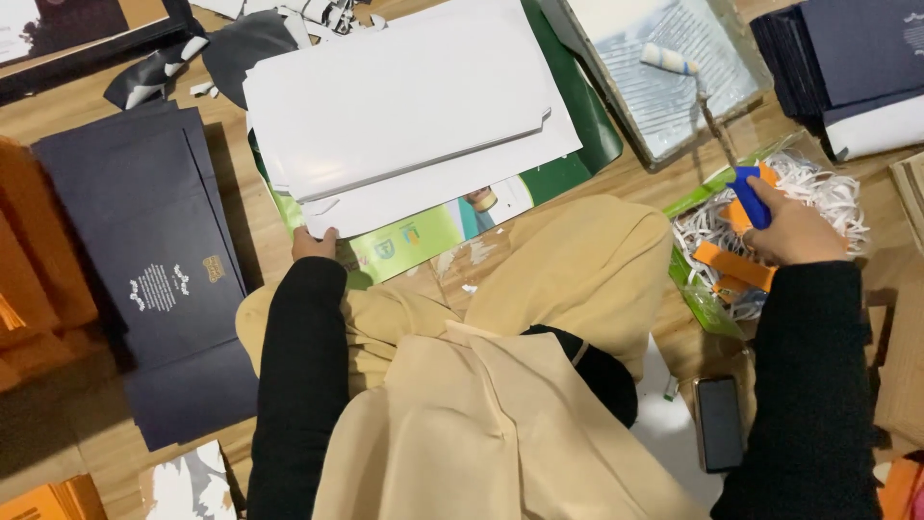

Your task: Applying glue to paper covers using a roller and attaching cardboard pieces to assemble covers.

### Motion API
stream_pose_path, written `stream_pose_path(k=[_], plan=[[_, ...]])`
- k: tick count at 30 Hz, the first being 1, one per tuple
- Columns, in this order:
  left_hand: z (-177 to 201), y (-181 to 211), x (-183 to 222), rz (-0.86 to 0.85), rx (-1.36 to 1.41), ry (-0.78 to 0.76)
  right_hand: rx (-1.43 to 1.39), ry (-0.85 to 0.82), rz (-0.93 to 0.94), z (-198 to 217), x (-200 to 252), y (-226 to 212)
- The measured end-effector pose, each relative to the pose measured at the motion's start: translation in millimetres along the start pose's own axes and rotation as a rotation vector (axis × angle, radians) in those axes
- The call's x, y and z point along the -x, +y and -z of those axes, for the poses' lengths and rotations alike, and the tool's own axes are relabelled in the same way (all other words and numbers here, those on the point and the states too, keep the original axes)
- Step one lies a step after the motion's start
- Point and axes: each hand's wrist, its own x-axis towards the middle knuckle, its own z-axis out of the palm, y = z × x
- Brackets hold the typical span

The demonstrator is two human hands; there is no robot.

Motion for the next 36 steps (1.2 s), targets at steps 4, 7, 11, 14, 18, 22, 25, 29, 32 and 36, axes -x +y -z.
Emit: stream_pose_path(k=[4, 7, 11, 14, 18, 22, 25, 29, 32, 36], plan=[[-6, -7, -6, 0.014, 0.001, 0.008, 0.243, -0.048, -0.09, 9, 31, -5], [-8, -12, -10, 0.012, -0.013, 0.023, 0.192, -0.034, -0.017, -1, 30, 16], [0, -9, -4, 0.025, 0.0, -0.02, -0.057, -0.043, 0.034, -25, 13, 33], [-2, -4, -5, 0.0, -0.019, -0.019, -0.523, -0.039, 0.064, -21, 10, 33], [-3, -5, -4, 0.043, 0.027, -0.026, -0.795, -0.108, 0.071, 3, 28, 20], [11, 19, 12, 0.072, 0.144, -0.08, -0.831, -0.098, 0.021, 13, 41, 10], [16, 27, 18, 0.051, 0.09, -0.07, -0.834, -0.07, 0.106, 9, 45, 6], [8, 16, 8, 0.009, 0.102, -0.061, -0.74, -0.051, 0.032, 22, 56, -14], [-3, -1, -1, -0.031, -0.035, -0.029, -0.725, -0.052, 0.031, 17, 53, -9], [-3, 0, -1, -0.038, -0.038, -0.035, -0.721, -0.054, 0.035, 20, 56, -13]])
